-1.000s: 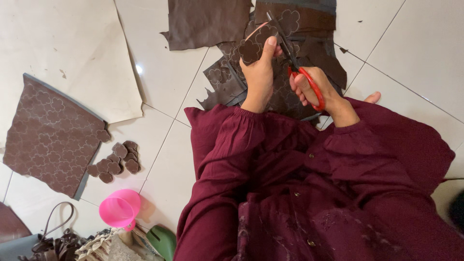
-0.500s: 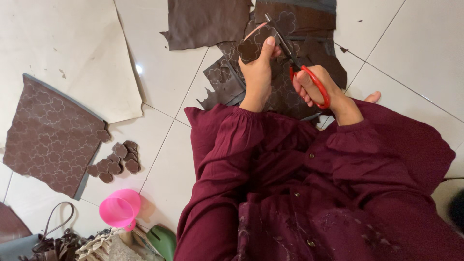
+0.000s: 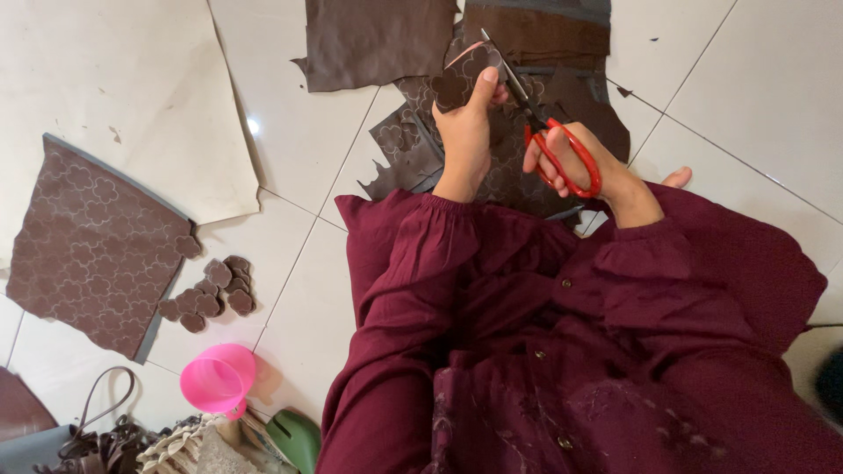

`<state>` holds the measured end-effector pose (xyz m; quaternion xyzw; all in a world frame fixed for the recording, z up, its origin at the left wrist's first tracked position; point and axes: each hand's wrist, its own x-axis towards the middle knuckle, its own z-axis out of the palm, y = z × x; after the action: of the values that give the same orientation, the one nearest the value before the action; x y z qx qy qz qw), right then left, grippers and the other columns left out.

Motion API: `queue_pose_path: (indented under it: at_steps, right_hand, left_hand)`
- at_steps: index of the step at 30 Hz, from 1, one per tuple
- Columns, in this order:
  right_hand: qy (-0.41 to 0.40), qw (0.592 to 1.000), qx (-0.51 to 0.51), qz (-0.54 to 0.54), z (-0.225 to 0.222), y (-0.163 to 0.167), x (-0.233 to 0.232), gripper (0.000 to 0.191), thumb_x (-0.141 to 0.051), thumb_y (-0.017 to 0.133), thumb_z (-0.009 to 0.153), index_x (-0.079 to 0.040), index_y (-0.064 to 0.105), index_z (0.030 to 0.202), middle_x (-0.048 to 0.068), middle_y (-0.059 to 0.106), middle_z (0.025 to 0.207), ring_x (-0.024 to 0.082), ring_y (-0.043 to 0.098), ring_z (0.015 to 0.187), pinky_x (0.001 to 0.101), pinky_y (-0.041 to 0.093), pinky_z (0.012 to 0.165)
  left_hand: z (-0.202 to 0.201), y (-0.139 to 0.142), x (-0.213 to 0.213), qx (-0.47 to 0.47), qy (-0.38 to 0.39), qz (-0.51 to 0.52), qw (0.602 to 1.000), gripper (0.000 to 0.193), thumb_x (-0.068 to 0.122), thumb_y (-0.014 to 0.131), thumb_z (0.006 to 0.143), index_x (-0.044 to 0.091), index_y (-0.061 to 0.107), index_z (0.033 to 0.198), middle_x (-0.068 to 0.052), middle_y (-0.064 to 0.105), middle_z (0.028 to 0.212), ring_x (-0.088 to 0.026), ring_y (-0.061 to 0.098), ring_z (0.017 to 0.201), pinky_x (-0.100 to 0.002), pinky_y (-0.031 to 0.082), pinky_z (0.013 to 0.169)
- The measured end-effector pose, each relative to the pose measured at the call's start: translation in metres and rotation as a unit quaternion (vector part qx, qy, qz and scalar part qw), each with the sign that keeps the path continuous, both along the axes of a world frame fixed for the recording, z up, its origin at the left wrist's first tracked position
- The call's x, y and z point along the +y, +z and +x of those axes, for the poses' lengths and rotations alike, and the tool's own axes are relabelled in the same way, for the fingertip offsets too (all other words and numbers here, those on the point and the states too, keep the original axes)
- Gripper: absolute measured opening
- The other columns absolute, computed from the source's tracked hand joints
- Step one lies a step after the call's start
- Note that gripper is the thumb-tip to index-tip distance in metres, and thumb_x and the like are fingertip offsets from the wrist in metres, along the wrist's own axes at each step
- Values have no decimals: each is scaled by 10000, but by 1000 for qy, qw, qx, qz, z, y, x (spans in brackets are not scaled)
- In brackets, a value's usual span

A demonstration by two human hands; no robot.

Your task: The person sits on a tiled floor and uses red-handled scissors to cut small, patterned shapes from a piece of brown fabric. The person holds the fabric with the left hand and cuts with the right, placing the finished shapes in a pile nearby.

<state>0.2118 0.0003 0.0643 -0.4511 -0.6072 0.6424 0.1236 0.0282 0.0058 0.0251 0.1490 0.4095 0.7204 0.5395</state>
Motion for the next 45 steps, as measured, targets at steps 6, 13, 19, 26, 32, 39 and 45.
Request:
queue_pose_path:
  at_steps: [6,13,19,26,32,39,45]
  right_hand:
    - [13,998,52,-44,-2,7,0,1092,-976,333,750,41,661,980,-8,477,614,101,521,515,263,471,476]
    - [0,999,38,-21,-1,8,-1,1081,-981,302,765,32,653,905,-2,463,595,115,507,501,273,453,464]
    - [-11,1000,0,-2,2,8,1,1049,-994,265,738,-10,626,771,3,489,556,103,526,457,251,454,412]
    - [-39,999,-33,20,3,6,-1,1019,-959,261,775,-1,605,727,15,477,532,108,493,411,251,400,379]
    - [-185,981,-15,60,-5,7,4,540,-549,578,979,-23,692,928,0,506,591,88,494,468,242,417,419]
    - [-277,955,34,101,-4,2,5,229,-138,755,974,26,603,1022,9,616,779,80,562,573,248,499,492]
    - [-274,952,2,139,1,0,7,312,-281,740,1051,22,688,1110,16,607,785,85,576,635,232,552,601]
  left_hand:
    - [-1,0,-2,-7,-42,21,999,425,53,735,947,-7,628,1354,-61,671,958,-145,632,795,-295,548,742]
    - [-1,0,-3,23,-62,15,998,382,54,736,941,3,638,1307,-55,690,977,-138,645,812,-296,562,746]
    - [-1,-2,-2,26,-64,7,998,380,56,741,936,4,645,1299,-61,697,986,-142,654,813,-297,567,746]
    - [0,-6,-1,23,-66,-5,998,370,42,737,924,8,652,1283,-54,694,989,-138,655,814,-297,578,751]
    - [6,-3,-3,-32,-181,-12,983,306,81,674,955,19,661,1255,-109,724,1039,-202,707,838,-328,603,777]
    - [7,-2,-8,9,-338,-13,941,383,313,562,967,120,680,1276,1,716,1092,-94,626,959,-221,513,777]
    - [0,-21,3,39,-240,-76,967,245,242,686,973,4,675,1030,-57,655,915,-157,601,780,-299,515,666]
